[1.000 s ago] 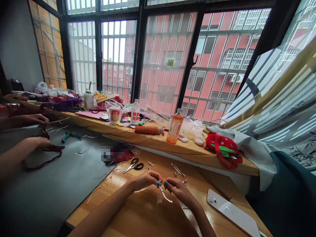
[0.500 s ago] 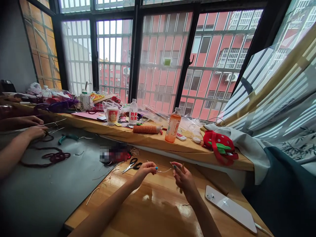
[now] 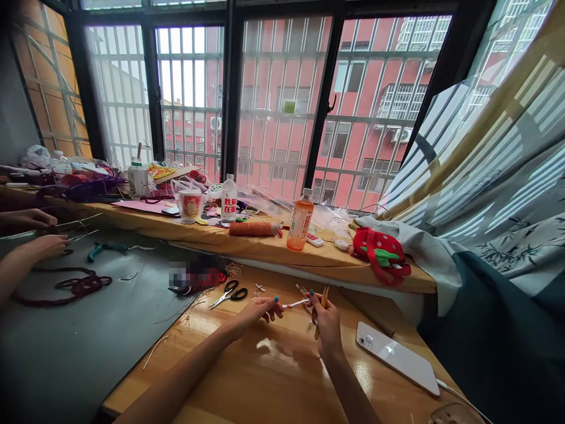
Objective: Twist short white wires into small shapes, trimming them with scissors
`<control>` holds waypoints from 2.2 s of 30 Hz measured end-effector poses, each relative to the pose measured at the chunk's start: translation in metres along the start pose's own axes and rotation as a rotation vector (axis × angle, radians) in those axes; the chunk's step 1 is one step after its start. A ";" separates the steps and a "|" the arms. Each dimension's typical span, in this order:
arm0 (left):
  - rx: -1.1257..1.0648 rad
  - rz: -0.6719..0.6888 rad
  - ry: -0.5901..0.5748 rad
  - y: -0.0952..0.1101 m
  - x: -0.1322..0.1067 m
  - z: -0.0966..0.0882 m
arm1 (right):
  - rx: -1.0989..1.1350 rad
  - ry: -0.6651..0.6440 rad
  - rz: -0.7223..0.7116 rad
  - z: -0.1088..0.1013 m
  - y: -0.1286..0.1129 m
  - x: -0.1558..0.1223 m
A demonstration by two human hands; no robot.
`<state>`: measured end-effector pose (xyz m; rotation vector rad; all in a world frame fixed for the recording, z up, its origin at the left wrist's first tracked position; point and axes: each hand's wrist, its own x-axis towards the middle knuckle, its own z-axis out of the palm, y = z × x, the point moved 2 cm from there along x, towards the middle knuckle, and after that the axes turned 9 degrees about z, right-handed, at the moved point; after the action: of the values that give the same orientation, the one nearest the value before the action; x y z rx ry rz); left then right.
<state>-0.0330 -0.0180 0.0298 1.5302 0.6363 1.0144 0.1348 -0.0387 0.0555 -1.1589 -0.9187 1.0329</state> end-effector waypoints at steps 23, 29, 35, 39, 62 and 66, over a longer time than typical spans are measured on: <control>-0.208 0.016 0.280 0.013 0.002 -0.006 | -1.015 -0.127 -0.608 0.015 0.001 -0.014; -0.196 0.044 0.340 0.011 0.005 -0.013 | -1.355 -0.157 -0.950 0.010 -0.009 -0.018; -0.213 0.071 0.309 0.017 0.002 -0.014 | -1.323 -0.171 -1.121 0.017 -0.007 -0.025; -0.188 0.077 0.297 0.015 0.003 -0.016 | -1.324 -0.109 -1.197 0.020 -0.006 -0.029; -0.120 0.077 0.247 0.018 0.001 -0.013 | -1.429 -0.175 -1.296 0.020 -0.004 -0.035; -0.085 0.063 0.254 0.020 0.000 -0.011 | -1.418 -0.198 -1.289 0.022 -0.006 -0.037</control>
<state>-0.0455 -0.0166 0.0488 1.3658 0.7150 1.2804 0.1048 -0.0687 0.0631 -1.0957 -2.2418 -0.7664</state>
